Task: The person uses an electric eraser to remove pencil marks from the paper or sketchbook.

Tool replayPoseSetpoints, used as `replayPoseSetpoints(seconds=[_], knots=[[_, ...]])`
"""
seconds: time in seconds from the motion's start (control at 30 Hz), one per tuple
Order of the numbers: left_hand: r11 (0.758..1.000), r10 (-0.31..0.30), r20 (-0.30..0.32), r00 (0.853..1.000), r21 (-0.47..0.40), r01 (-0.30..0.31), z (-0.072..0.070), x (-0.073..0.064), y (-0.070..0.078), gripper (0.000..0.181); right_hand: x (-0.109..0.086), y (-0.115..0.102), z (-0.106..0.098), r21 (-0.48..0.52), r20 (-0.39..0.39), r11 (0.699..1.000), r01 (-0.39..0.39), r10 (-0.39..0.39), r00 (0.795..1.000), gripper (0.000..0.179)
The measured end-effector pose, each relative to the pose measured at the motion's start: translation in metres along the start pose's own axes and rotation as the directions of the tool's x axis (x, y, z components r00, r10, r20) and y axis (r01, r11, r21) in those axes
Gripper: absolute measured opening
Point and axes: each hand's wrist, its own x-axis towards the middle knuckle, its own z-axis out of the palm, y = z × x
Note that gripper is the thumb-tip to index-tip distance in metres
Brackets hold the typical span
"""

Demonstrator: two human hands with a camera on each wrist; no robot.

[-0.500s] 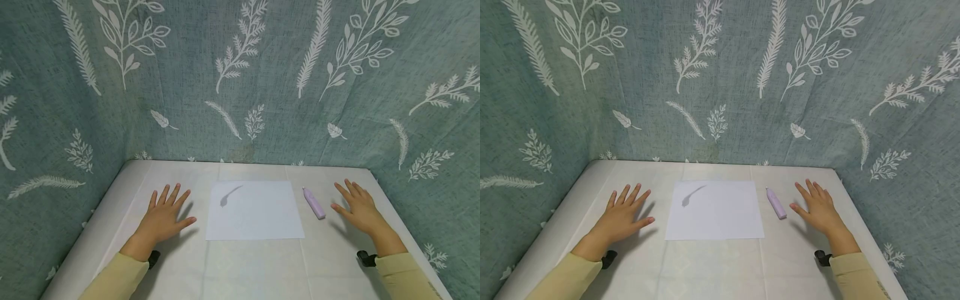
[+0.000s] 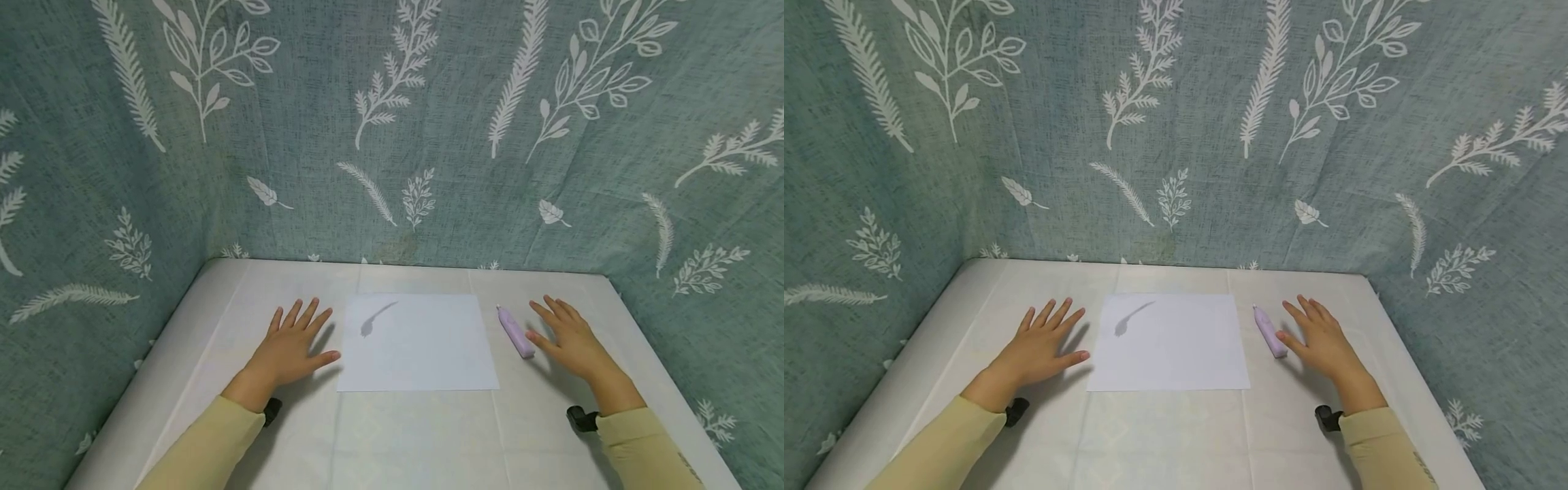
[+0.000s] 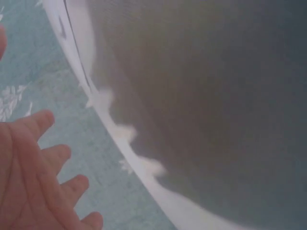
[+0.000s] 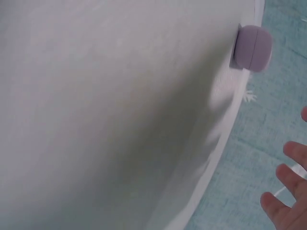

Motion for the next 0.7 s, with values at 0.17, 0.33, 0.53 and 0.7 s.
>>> replayPoseSetpoints(seconds=[0.17, 0.33, 0.53, 0.7], knots=[[1.000, 0.012, 0.032, 0.999, -0.011, -0.011, 0.004, 0.006, 0.002, 0.087, 0.006, -0.002, 0.004, -0.006, -0.002, 1.000, 0.018, -0.018, 1.000, 0.068], [0.999, 0.022, 0.057, 0.998, -0.027, -0.020, 0.006, 0.011, 0.005, 0.086, 0.008, -0.004, 0.006, 0.014, 0.008, 1.000, 0.020, -0.020, 1.000, 0.067], [0.999, 0.033, 0.083, 0.996, -0.029, -0.031, 0.008, 0.016, 0.009, 0.089, 0.013, -0.009, 0.006, 0.035, 0.016, 0.999, 0.032, -0.033, 0.999, 0.064], [0.999, 0.026, 0.115, 0.993, -0.049, -0.021, 0.006, 0.022, 0.013, 0.089, 0.020, -0.014, 0.004, 0.039, 0.031, 0.998, 0.042, -0.044, 0.999, 0.061]])
